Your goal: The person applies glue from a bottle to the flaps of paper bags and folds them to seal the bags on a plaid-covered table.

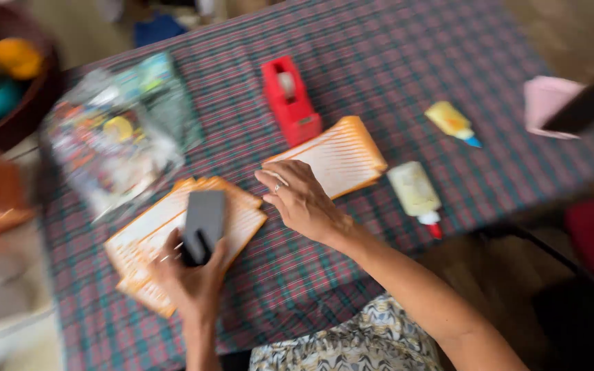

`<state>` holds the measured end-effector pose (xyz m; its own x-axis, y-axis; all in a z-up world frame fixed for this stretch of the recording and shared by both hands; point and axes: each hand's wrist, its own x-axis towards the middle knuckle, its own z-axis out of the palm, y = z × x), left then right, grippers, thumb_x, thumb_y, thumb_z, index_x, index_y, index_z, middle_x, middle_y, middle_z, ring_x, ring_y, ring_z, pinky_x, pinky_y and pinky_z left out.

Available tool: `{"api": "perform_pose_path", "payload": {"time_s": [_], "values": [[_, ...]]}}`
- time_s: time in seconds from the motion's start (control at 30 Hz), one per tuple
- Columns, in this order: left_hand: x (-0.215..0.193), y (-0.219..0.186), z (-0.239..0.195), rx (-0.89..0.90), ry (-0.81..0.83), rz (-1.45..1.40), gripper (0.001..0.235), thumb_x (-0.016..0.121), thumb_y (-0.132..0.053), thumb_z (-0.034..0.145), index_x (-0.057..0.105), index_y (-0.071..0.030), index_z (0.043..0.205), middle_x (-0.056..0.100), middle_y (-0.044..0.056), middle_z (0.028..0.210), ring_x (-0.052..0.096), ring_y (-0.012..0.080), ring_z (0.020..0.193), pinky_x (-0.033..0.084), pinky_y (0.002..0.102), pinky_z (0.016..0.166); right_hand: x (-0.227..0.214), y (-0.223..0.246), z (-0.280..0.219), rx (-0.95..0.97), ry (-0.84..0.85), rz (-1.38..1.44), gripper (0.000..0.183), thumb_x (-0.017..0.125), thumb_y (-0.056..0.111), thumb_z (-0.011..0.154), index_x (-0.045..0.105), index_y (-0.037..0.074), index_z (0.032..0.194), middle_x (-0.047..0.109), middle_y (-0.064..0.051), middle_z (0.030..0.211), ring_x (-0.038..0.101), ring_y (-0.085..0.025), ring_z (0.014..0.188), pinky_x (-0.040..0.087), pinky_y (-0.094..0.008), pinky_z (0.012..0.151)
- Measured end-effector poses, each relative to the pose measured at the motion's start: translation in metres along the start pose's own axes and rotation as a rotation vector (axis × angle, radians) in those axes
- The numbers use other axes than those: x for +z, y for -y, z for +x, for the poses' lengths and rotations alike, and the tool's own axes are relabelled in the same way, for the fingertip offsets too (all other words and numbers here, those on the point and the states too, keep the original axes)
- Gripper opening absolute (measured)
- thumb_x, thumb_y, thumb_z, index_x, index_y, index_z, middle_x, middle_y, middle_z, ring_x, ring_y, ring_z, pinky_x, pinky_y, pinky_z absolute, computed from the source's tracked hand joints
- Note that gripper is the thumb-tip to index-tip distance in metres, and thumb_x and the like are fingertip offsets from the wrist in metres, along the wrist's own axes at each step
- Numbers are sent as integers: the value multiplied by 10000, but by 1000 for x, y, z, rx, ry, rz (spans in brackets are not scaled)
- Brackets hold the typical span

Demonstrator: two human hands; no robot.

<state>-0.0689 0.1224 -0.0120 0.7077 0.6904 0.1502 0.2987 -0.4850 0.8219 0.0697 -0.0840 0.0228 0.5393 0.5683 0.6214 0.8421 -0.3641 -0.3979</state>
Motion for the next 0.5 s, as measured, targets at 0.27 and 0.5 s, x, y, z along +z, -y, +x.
{"api": "perform_pose_path", "payload": {"time_s": [0.27,0.5], "values": [[-4,29,27,580,-116,381,652,932,-252,797,729,88,1315,693,302,1269,572,476,1188,434,569,1049,-73,-3,-106,238,199,-461,1004,792,497,940,195,66,1622,219,-200,1705,150,-527,1577,94,-796,1231],[31,-70,-41,755,349,-84,205,602,-65,1009,685,-52,1197,702,136,1190,660,328,1090,506,442,995,-67,75,-146,325,322,-426,960,809,570,825,391,71,1530,406,-211,1581,342,-437,1499,193,-784,1150]]}}
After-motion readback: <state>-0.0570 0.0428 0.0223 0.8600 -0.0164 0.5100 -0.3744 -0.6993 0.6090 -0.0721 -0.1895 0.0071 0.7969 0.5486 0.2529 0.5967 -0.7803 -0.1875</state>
